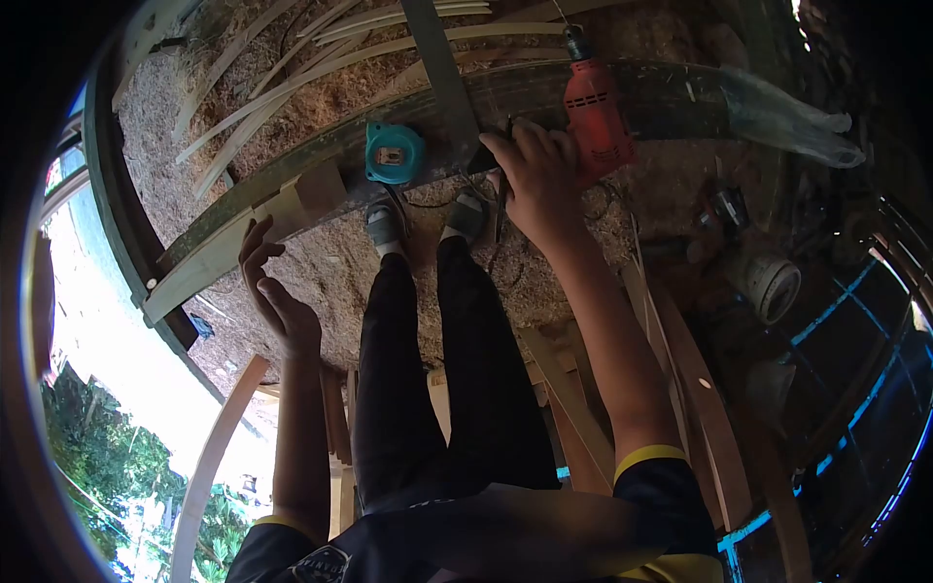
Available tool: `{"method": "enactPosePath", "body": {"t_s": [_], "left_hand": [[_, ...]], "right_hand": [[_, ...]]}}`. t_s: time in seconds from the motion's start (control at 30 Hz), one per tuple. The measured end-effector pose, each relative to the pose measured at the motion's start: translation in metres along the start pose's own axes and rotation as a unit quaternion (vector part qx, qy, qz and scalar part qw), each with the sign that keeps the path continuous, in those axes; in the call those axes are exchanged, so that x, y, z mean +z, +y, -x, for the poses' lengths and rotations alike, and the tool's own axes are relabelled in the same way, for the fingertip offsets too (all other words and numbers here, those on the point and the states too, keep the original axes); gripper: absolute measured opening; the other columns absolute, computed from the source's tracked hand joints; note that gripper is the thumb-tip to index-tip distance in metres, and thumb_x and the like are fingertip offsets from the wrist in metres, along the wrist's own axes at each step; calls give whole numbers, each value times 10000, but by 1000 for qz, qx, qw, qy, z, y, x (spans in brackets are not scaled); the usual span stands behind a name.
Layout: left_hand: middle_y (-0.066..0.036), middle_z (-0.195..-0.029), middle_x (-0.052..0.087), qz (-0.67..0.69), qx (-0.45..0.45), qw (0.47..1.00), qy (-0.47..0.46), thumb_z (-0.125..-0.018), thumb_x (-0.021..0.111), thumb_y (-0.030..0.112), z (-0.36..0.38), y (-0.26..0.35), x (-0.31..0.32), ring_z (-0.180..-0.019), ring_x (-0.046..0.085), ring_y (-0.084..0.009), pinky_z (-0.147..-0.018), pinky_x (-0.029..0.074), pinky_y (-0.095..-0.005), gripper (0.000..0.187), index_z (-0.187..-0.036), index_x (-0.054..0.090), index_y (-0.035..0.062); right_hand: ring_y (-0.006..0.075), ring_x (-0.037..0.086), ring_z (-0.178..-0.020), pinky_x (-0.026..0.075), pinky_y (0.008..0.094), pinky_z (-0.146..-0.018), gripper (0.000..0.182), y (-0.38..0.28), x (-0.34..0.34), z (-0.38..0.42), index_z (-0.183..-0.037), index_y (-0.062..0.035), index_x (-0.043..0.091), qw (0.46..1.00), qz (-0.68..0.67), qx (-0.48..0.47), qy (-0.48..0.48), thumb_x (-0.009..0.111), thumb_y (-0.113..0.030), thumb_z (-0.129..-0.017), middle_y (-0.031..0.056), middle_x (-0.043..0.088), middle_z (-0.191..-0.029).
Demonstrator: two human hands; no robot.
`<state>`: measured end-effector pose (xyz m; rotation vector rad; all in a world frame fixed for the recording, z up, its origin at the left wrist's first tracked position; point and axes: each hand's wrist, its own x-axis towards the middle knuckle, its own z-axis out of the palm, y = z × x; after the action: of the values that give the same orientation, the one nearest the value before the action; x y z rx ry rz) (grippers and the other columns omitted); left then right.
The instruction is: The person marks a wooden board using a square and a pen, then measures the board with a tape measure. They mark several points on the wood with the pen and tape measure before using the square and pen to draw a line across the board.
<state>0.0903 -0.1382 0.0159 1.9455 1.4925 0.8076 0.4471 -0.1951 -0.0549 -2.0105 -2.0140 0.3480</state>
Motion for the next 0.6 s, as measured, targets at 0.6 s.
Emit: {"method": "enactPosePath", "body": {"t_s": [0.6], "left_hand": [[-241,-1480,683,33,-57,997,48,-1239,206,616,47,13,-22,-1546,539,-441,-1297,361,-587,704,-1183,611,43]], "right_hand": [[440,701,-1125,550,549,-944,707,-84,21,-59,-1267,-64,594,964,-249,-24,90,1038,-182,-730,182,708,-1218]]}}
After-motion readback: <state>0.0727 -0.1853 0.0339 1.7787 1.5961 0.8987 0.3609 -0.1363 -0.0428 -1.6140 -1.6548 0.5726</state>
